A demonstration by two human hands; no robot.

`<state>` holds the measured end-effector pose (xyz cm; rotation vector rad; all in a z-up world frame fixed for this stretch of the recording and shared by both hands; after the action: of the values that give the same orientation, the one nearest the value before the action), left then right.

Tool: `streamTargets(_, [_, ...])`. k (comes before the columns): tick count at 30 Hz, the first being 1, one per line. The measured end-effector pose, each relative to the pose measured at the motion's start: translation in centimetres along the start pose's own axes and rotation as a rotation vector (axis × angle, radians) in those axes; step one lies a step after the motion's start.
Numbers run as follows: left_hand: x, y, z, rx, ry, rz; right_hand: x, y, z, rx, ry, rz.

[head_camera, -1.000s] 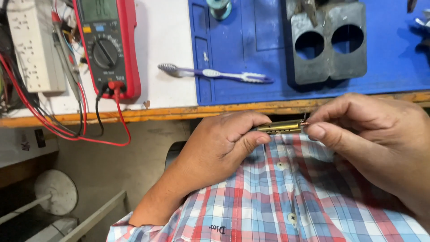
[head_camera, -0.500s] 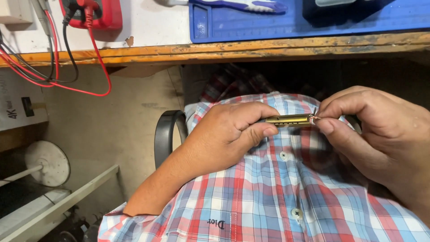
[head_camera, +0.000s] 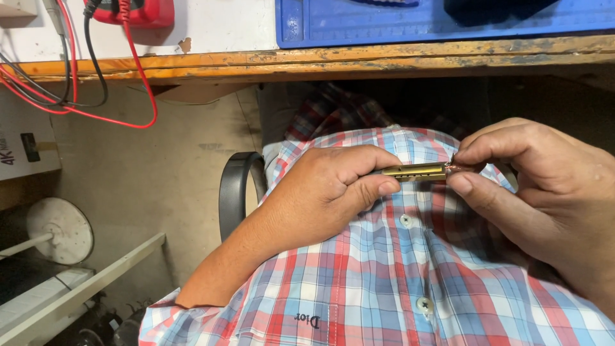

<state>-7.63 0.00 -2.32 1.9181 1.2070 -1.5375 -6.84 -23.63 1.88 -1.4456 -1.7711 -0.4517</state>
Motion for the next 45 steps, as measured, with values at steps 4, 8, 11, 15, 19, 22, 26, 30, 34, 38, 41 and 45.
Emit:
streamTargets(4, [-0.1,-0.1,0.1,-0.021,0.040,0.060,0.1,0.1,0.2,-0.021,0.060,-0.030])
streamTargets(8, [-0.4,-0.3,0.4,-0.072,0.122,0.136,0.2,0.3,-0.1,-0.030,0.057,-0.098])
streamTargets(11, [-0.7,-0.4,0.7,-0.105,0.220,0.189,-0.2,0.4,-0.2,0.012,0.022,-0.120])
streamTargets(15, [-1.5,-0.4,1.2,-0.141,0.349,0.215,-0.4,0.5,0.2,0.072,0.071,-0.113])
streamTargets(19, [-1.9,-0.4,1.7,-0.142,0.367,0.177,-3.0,0.3,0.9,0.046,0.093,-0.173])
streamTargets(22, [-2.2,-0.8,1.8,-0.146,0.341,0.193,-3.5,0.0,1.1,0.066,0.107,-0.210])
streamTargets(26, [-2.2,-0.6,1.7,-0.026,0.213,0.138,-3.8,0.0,1.2,0.085,0.110,-0.230])
streamTargets(30, [-2.0,-0.6,1.6,0.031,0.130,0.126,-3.9,-0.1,1.2,0.118,0.117,-0.183])
streamTargets(34, [-2.2,-1.0,1.8,-0.033,0.200,0.200,-3.6,-0.1,1.2,0.114,0.096,-0.229])
streamTargets(38, [-2.2,-1.0,1.8,-0.048,0.262,0.166,-3.1,0.0,1.2,0.125,0.078,-0.232])
streamTargets(41, [-2.4,-0.9,1.6,-0.027,0.267,0.146,-3.1,0.1,1.2,0.128,0.070,-0.248])
streamTargets(45, [-2.7,-0.8,1.4,-0.020,0.236,0.149,-3.2,0.1,1.2,0.125,0.063,-0.278])
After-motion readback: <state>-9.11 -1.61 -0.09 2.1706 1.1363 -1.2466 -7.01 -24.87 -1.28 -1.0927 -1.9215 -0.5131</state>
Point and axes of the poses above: each hand's wrist, its own y-axis towards the middle knuckle, its own z-axis out of the palm, x = y × z, the point moved 6 cm from there along y, towards the middle knuckle, and after that the axes turned 1 degree about z, right-handed, at the moved point
